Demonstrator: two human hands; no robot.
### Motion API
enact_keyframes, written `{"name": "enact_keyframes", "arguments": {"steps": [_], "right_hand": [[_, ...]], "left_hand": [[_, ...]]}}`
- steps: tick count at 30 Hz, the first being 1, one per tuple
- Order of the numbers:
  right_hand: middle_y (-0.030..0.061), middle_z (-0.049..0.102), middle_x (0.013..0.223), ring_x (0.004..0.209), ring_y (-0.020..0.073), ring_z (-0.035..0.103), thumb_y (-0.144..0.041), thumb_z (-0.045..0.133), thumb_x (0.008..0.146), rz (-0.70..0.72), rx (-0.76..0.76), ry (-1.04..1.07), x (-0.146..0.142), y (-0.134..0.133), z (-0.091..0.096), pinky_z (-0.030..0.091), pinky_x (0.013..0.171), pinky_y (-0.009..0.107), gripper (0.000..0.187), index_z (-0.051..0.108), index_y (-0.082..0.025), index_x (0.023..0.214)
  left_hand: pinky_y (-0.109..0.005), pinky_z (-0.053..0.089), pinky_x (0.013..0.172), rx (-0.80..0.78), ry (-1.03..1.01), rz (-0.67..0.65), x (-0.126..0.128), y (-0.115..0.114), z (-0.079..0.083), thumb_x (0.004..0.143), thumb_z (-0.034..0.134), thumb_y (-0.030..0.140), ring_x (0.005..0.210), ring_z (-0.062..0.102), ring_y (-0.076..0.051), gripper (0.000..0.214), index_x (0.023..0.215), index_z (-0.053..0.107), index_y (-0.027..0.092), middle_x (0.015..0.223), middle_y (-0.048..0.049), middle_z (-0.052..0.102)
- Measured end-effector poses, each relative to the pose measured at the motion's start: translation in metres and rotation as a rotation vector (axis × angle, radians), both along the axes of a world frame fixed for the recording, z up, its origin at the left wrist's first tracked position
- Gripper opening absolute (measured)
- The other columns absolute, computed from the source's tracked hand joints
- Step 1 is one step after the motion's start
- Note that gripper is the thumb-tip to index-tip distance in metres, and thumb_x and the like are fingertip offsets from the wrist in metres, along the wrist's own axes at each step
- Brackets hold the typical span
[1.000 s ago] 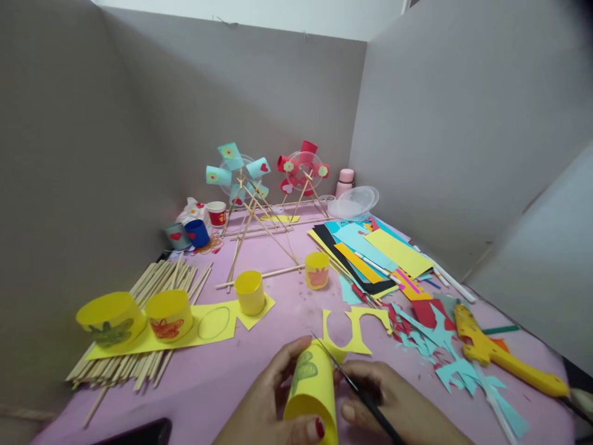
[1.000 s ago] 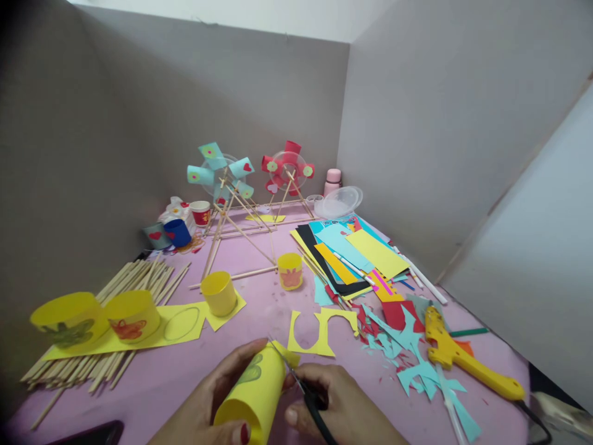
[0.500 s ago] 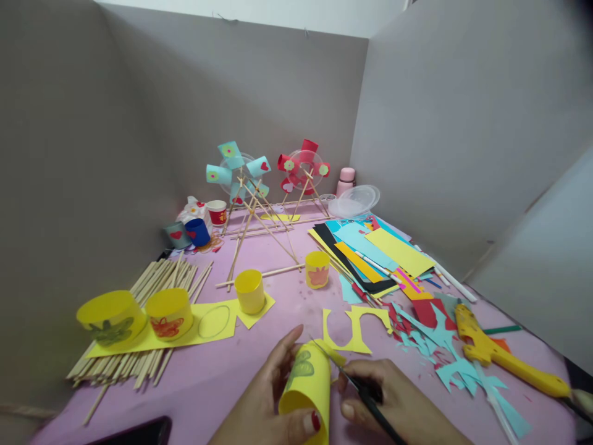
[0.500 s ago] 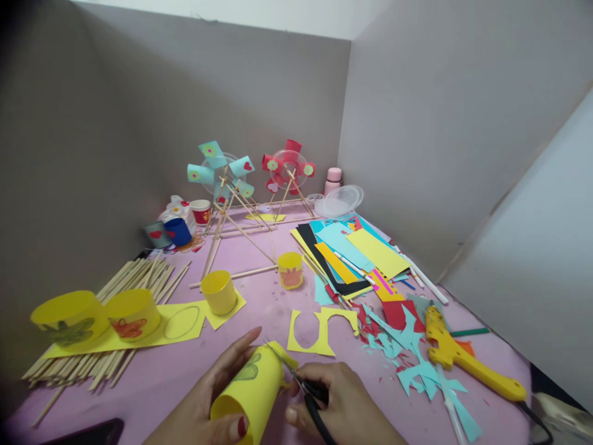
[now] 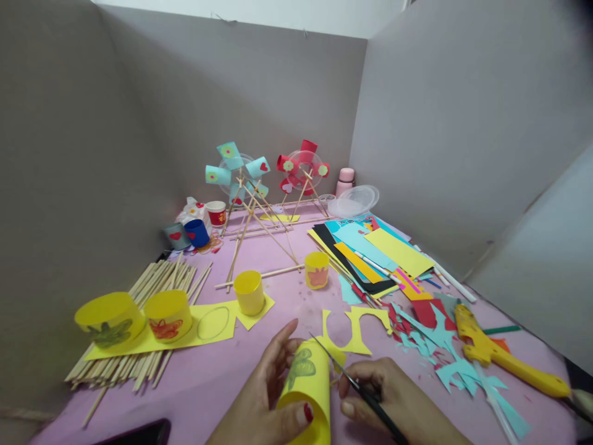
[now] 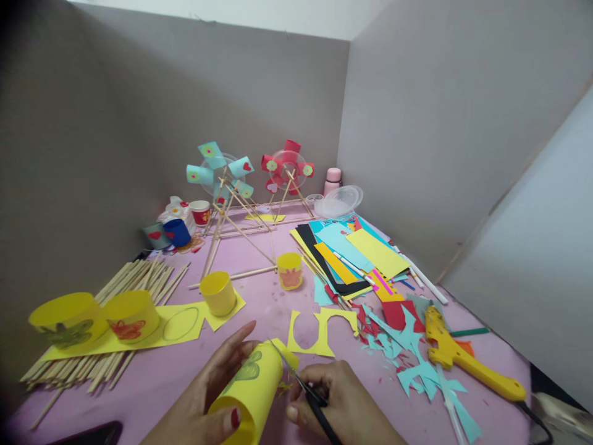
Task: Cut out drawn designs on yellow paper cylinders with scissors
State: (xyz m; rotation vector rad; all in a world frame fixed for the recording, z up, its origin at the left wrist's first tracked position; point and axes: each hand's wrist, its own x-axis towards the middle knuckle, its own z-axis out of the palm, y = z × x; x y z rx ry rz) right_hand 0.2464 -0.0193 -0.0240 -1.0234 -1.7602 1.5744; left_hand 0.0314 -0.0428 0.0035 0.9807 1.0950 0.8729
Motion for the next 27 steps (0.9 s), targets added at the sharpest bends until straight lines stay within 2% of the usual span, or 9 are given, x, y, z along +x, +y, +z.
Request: {"name": "enact_keyframes", "arguments": {"steps": [6, 9, 13, 16, 18, 20, 22, 25, 27], "right_hand": [[-0.0077, 0.035, 0.054, 0.050, 0.0077, 0.028, -0.054, 0.071, 0.069, 0.014, -0.042, 0.035, 0.000, -0.001, 0.000, 0.021, 0.045, 0.020, 0.042, 0.064, -0.013, 0.076], [-0.0055, 0.041, 0.062, 0.054, 0.0091, 0.035, -0.057, 0.065, 0.074, -0.033, -0.061, 0.053, 0.002, -0.003, 0.002, 0.027, 0.048, 0.020, 0.046, 0.062, -0.014, 0.091], [-0.0036, 0.047, 0.065, 0.048, 0.0092, 0.041, -0.065, 0.053, 0.078, 0.011, -0.199, 0.062, 0.005, -0.006, 0.001, 0.031, 0.044, 0.019, 0.058, 0.057, -0.016, 0.108], [0.0019, 0.055, 0.077, 0.061, 0.0147, 0.048, -0.064, 0.057, 0.075, -0.053, -0.063, 0.005, 0.003, -0.005, 0.000, 0.040, 0.056, 0.024, 0.058, 0.061, -0.017, 0.107], [0.0041, 0.057, 0.079, 0.068, 0.0185, 0.049, -0.062, 0.061, 0.072, -0.117, 0.047, -0.123, 0.001, -0.003, 0.000, 0.040, 0.064, 0.028, 0.058, 0.062, -0.015, 0.106], [0.0023, 0.054, 0.073, 0.065, 0.0179, 0.046, -0.060, 0.063, 0.071, -0.161, 0.095, -0.228, -0.001, -0.001, 0.000, 0.038, 0.061, 0.028, 0.058, 0.063, -0.013, 0.105], [-0.0010, 0.048, 0.068, 0.061, 0.0151, 0.041, -0.060, 0.062, 0.072, -0.153, 0.043, -0.185, -0.001, -0.001, 0.000, 0.034, 0.056, 0.025, 0.057, 0.062, -0.013, 0.104], [-0.0042, 0.042, 0.066, 0.056, 0.0117, 0.037, -0.064, 0.057, 0.075, -0.088, -0.115, -0.002, 0.001, -0.002, 0.002, 0.030, 0.050, 0.022, 0.058, 0.057, -0.015, 0.107], [-0.0049, 0.040, 0.065, 0.054, 0.0110, 0.036, -0.063, 0.055, 0.076, -0.086, -0.147, 0.031, 0.002, -0.002, 0.002, 0.029, 0.049, 0.022, 0.058, 0.056, -0.014, 0.108]], "left_hand": [[-0.034, 0.033, 0.101, 0.016, -0.003, 0.033, 0.000, -0.001, 0.002, 0.049, 0.077, 0.058, 0.132, 0.031, -0.030, 0.101, 0.137, 0.034, 0.031, 0.135, -0.0068, 0.047], [-0.033, 0.035, 0.098, 0.029, 0.036, 0.062, 0.001, -0.001, 0.003, 0.049, 0.077, 0.058, 0.131, 0.032, -0.030, 0.101, 0.136, 0.035, 0.030, 0.134, -0.0073, 0.047], [-0.034, 0.035, 0.098, 0.088, 0.041, 0.057, 0.002, 0.001, 0.001, 0.050, 0.076, 0.058, 0.128, 0.035, -0.030, 0.101, 0.136, 0.034, 0.027, 0.131, -0.0092, 0.047], [-0.035, 0.034, 0.099, 0.089, 0.043, 0.022, 0.002, 0.002, 0.000, 0.051, 0.076, 0.058, 0.127, 0.037, -0.031, 0.102, 0.137, 0.033, 0.027, 0.131, -0.0095, 0.047], [-0.036, 0.032, 0.101, 0.077, 0.056, -0.005, 0.002, 0.001, 0.001, 0.050, 0.076, 0.057, 0.127, 0.037, -0.031, 0.103, 0.138, 0.032, 0.027, 0.131, -0.0096, 0.047], [-0.036, 0.031, 0.102, 0.062, 0.060, -0.031, 0.001, 0.001, 0.000, 0.050, 0.076, 0.057, 0.127, 0.038, -0.031, 0.104, 0.138, 0.031, 0.026, 0.132, -0.0101, 0.047], [-0.037, 0.033, 0.101, 0.042, 0.050, -0.048, 0.001, 0.002, -0.001, 0.051, 0.075, 0.059, 0.126, 0.039, -0.031, 0.105, 0.139, 0.028, 0.025, 0.131, -0.0111, 0.048], [-0.038, 0.036, 0.099, 0.021, 0.043, -0.068, 0.000, 0.004, -0.006, 0.054, 0.073, 0.059, 0.123, 0.044, -0.030, 0.104, 0.139, 0.026, 0.022, 0.131, -0.0137, 0.049], [-0.038, 0.036, 0.099, 0.010, 0.046, -0.085, 0.000, 0.004, -0.009, 0.057, 0.072, 0.058, 0.122, 0.046, -0.030, 0.101, 0.138, 0.025, 0.020, 0.132, -0.0155, 0.048]]}}
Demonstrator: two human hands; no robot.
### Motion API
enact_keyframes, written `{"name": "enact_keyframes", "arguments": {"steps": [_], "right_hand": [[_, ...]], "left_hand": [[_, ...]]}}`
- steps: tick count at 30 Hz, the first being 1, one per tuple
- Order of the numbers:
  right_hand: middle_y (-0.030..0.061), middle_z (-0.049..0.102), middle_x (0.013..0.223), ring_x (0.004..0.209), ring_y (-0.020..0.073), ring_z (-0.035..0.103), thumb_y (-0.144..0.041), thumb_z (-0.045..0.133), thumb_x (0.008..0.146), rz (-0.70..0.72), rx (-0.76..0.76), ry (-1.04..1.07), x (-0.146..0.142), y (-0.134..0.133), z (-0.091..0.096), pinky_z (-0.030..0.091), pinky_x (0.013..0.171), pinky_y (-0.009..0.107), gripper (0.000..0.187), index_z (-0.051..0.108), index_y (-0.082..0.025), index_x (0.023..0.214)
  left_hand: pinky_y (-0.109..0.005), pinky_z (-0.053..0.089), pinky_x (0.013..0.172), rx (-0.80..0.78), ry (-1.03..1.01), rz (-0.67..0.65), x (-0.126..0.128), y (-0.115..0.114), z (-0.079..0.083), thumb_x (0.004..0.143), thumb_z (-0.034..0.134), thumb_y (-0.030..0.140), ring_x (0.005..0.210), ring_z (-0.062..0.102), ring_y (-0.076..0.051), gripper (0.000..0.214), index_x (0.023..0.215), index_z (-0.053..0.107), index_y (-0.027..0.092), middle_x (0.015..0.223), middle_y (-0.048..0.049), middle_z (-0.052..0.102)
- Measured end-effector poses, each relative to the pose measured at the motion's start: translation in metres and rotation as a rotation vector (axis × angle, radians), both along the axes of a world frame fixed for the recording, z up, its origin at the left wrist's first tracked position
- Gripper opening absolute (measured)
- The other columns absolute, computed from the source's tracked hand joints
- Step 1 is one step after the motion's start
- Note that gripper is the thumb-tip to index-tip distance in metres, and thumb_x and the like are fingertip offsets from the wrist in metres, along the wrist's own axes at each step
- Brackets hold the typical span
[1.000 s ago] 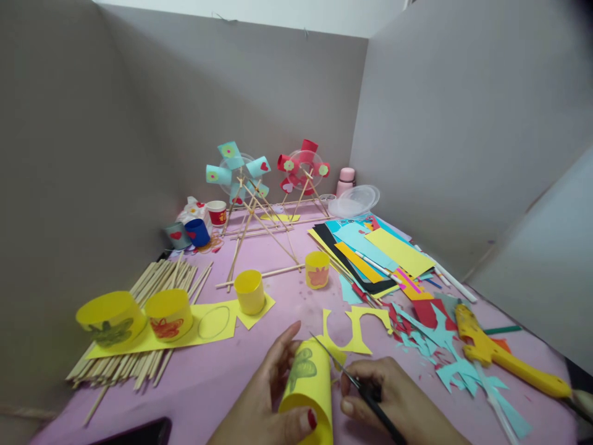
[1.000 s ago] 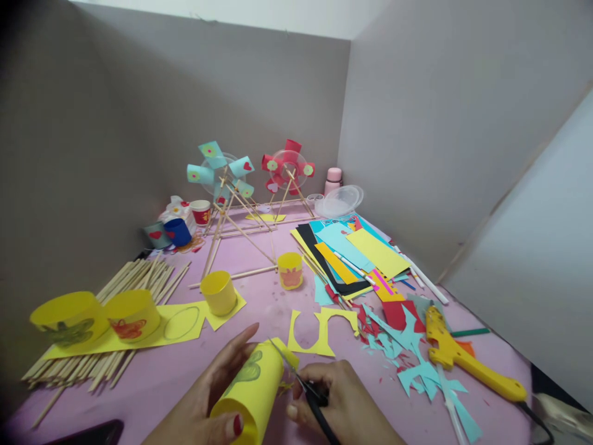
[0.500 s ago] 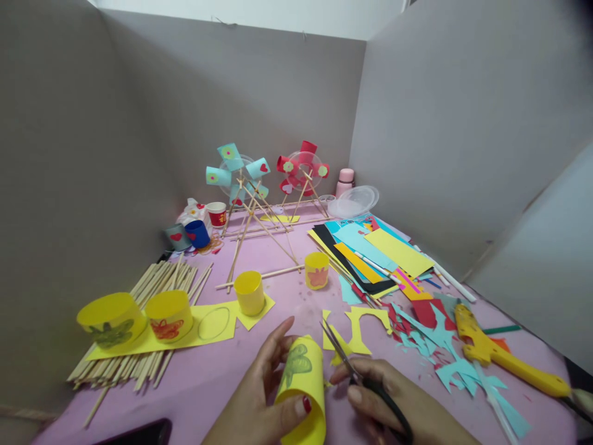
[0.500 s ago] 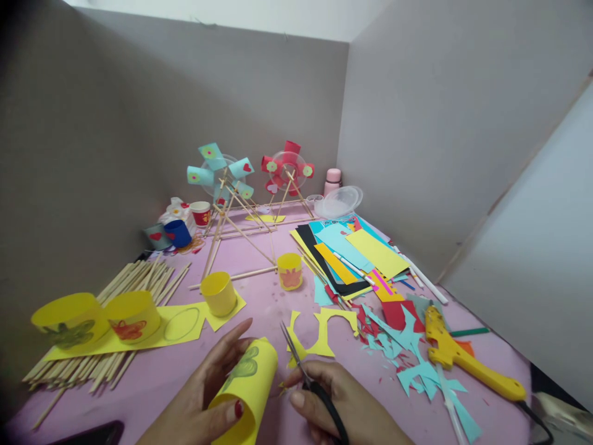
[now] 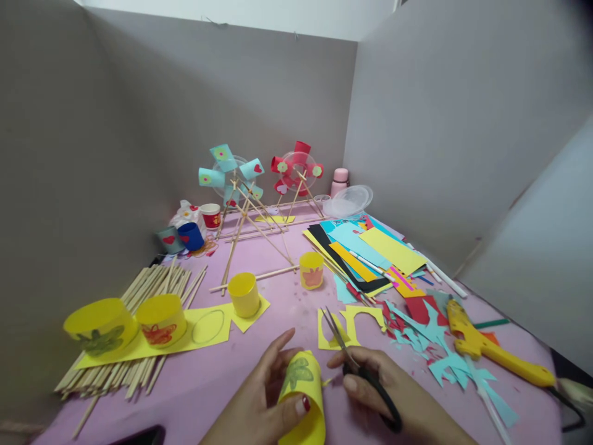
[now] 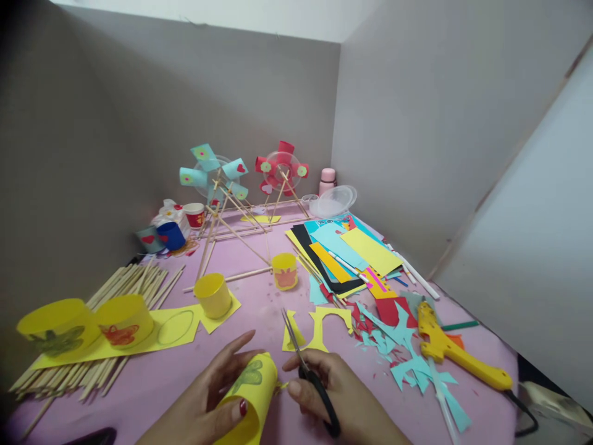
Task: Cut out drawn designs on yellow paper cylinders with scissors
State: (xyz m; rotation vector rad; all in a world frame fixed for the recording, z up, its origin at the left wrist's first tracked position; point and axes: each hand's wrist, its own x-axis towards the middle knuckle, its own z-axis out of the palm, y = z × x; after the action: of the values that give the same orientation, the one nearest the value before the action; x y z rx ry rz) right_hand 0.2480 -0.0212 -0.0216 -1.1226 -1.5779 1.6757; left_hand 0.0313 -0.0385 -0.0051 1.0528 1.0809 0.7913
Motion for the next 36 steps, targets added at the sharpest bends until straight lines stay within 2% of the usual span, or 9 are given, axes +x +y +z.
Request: {"name": "enact_keyframes", "arguments": {"steps": [4, 8, 13, 18, 21, 24, 30, 33, 36], "right_hand": [[-0.0060, 0.039, 0.061, 0.054, 0.0118, 0.035, -0.049, 0.060, 0.078, -0.107, 0.214, -0.220, -0.003, 0.002, -0.002, 0.028, 0.051, 0.023, 0.041, 0.061, -0.015, 0.101], [-0.0011, 0.056, 0.068, 0.061, 0.0167, 0.050, -0.030, 0.063, 0.078, -0.228, 0.512, -0.547, -0.006, 0.002, -0.006, 0.033, 0.056, 0.026, 0.019, 0.064, -0.018, 0.093], [0.0052, 0.065, 0.088, 0.080, 0.0245, 0.061, -0.019, 0.061, 0.080, -0.274, 0.726, -0.801, -0.006, 0.000, -0.009, 0.039, 0.063, 0.029, 0.025, 0.062, -0.022, 0.105], [0.0053, 0.065, 0.091, 0.084, 0.0246, 0.062, -0.011, 0.063, 0.077, -0.266, 0.815, -0.867, -0.006, -0.001, -0.010, 0.042, 0.066, 0.029, 0.038, 0.060, -0.026, 0.112], [0.0052, 0.065, 0.093, 0.085, 0.0244, 0.062, -0.008, 0.062, 0.076, -0.245, 0.812, -0.879, -0.005, -0.001, -0.009, 0.043, 0.067, 0.029, 0.041, 0.060, -0.026, 0.112], [0.0055, 0.065, 0.094, 0.086, 0.0244, 0.062, -0.007, 0.061, 0.074, -0.237, 0.779, -0.890, -0.005, 0.000, -0.006, 0.044, 0.067, 0.030, 0.043, 0.060, -0.026, 0.113], [0.0062, 0.064, 0.097, 0.089, 0.0246, 0.061, -0.003, 0.059, 0.070, -0.223, 0.724, -0.915, -0.004, -0.001, 0.001, 0.045, 0.069, 0.030, 0.048, 0.060, -0.027, 0.112], [0.0055, 0.064, 0.096, 0.090, 0.0244, 0.061, 0.000, 0.057, 0.069, -0.223, 0.704, -0.905, -0.003, -0.001, 0.002, 0.046, 0.071, 0.030, 0.049, 0.061, -0.027, 0.110], [0.0062, 0.062, 0.098, 0.094, 0.0261, 0.060, 0.001, 0.055, 0.067, -0.267, 0.670, -0.893, -0.002, -0.001, 0.001, 0.047, 0.070, 0.031, 0.053, 0.060, -0.026, 0.112]], "left_hand": [[-0.040, 0.033, 0.104, -0.007, 0.054, -0.006, 0.000, -0.001, -0.003, 0.060, 0.071, 0.057, 0.130, 0.039, -0.029, 0.100, 0.139, 0.024, 0.017, 0.144, -0.0195, 0.037], [-0.046, 0.032, 0.105, 0.093, 0.159, 0.011, -0.003, 0.002, -0.002, 0.057, 0.069, 0.062, 0.133, 0.033, -0.032, 0.099, 0.136, 0.030, 0.018, 0.150, -0.0193, 0.028], [-0.056, 0.020, 0.109, 0.666, 0.674, 0.165, 0.004, 0.012, 0.014, 0.079, 0.057, 0.045, 0.137, 0.025, -0.030, 0.056, 0.131, 0.041, 0.029, 0.149, -0.0107, 0.032], [-0.063, 0.033, 0.097, 1.080, 1.063, 0.015, 0.030, 0.023, 0.033, 0.083, 0.051, 0.026, 0.132, 0.032, -0.034, 0.023, 0.100, 0.066, 0.030, 0.137, -0.0102, 0.052], [-0.062, 0.038, 0.093, 1.121, 1.082, 0.065, 0.038, 0.031, 0.039, 0.085, 0.047, 0.021, 0.125, 0.044, -0.033, 0.021, 0.080, 0.068, 0.024, 0.120, -0.0108, 0.066], [-0.061, 0.039, 0.094, 1.117, 1.030, 0.139, 0.039, 0.036, 0.042, 0.085, 0.049, 0.023, 0.120, 0.050, -0.031, 0.017, 0.080, 0.065, 0.022, 0.115, -0.0122, 0.069], [-0.075, 0.023, 0.093, 1.144, 1.163, -0.058, 0.044, 0.036, 0.043, 0.083, 0.053, 0.023, 0.123, 0.046, -0.036, 0.015, 0.082, 0.067, 0.029, 0.126, -0.0072, 0.063], [-0.069, 0.026, 0.097, 1.168, 1.051, 0.138, 0.044, 0.037, 0.041, 0.084, 0.051, 0.021, 0.115, 0.054, -0.031, 0.016, 0.077, 0.064, 0.026, 0.110, -0.0064, 0.071], [-0.053, 0.043, 0.092, 1.003, 0.846, 0.412, 0.036, 0.045, 0.032, 0.083, 0.053, 0.032, 0.103, 0.059, -0.027, 0.014, 0.082, 0.063, 0.023, 0.099, -0.0083, 0.072]]}}
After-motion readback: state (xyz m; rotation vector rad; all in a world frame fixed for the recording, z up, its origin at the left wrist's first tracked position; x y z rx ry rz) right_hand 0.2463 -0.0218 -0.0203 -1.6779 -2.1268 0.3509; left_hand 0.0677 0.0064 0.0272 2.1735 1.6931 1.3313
